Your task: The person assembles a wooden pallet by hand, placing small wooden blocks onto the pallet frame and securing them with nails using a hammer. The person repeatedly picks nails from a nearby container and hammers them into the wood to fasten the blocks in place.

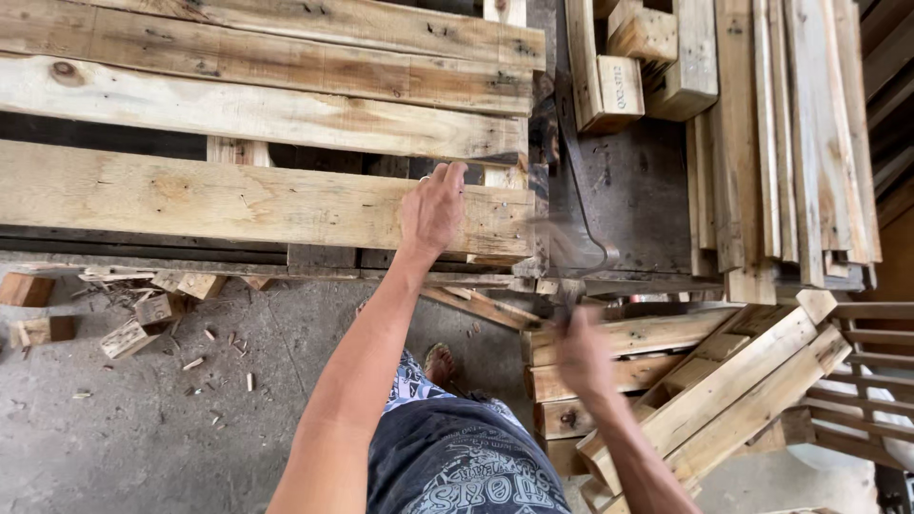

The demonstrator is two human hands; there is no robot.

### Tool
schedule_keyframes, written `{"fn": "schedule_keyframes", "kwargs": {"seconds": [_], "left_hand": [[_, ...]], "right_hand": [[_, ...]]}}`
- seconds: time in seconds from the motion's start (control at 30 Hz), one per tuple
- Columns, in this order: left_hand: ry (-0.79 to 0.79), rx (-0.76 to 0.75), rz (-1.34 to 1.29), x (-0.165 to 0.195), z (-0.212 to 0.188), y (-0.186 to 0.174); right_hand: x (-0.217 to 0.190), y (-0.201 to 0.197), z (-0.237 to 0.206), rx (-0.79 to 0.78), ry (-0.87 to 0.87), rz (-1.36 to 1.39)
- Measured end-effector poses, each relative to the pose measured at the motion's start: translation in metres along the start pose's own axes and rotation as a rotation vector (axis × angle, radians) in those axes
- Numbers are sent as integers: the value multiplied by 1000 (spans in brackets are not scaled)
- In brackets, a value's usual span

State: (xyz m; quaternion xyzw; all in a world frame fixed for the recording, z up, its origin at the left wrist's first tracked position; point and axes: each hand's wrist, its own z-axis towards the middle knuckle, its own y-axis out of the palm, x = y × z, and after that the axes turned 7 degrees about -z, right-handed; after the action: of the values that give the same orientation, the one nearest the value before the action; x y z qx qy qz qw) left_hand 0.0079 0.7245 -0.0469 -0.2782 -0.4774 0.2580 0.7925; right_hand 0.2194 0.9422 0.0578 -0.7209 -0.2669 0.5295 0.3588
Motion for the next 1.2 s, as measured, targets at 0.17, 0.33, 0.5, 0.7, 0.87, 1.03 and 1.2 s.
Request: {"fn": "schedule_keyframes", "kwargs": {"seconds": [0.17,0.33,0.5,0.7,0.87,1.03,1.2], "left_hand": [[-146,123,-272,7,-3,-13],[-461,383,-1113,-25,20,-8],[-1006,231,-2138,-32,15,-7],[-1075,132,-2127,17,-2,-13],[-970,20,-2087,35,-5,-22],[-819,-89,-1724,31,-7,-11],[-739,-140,-1591,19,-7,1]], "right_hand": [[76,57,-4,68,-184,-103],[76,40,3,-159,84,417],[72,68,-2,-169,187,820],[84,75,-1,-147,127,747],[71,74,3,-117,140,699],[67,80,0,-94,107,689],[68,81,0,-85,116,698]]}}
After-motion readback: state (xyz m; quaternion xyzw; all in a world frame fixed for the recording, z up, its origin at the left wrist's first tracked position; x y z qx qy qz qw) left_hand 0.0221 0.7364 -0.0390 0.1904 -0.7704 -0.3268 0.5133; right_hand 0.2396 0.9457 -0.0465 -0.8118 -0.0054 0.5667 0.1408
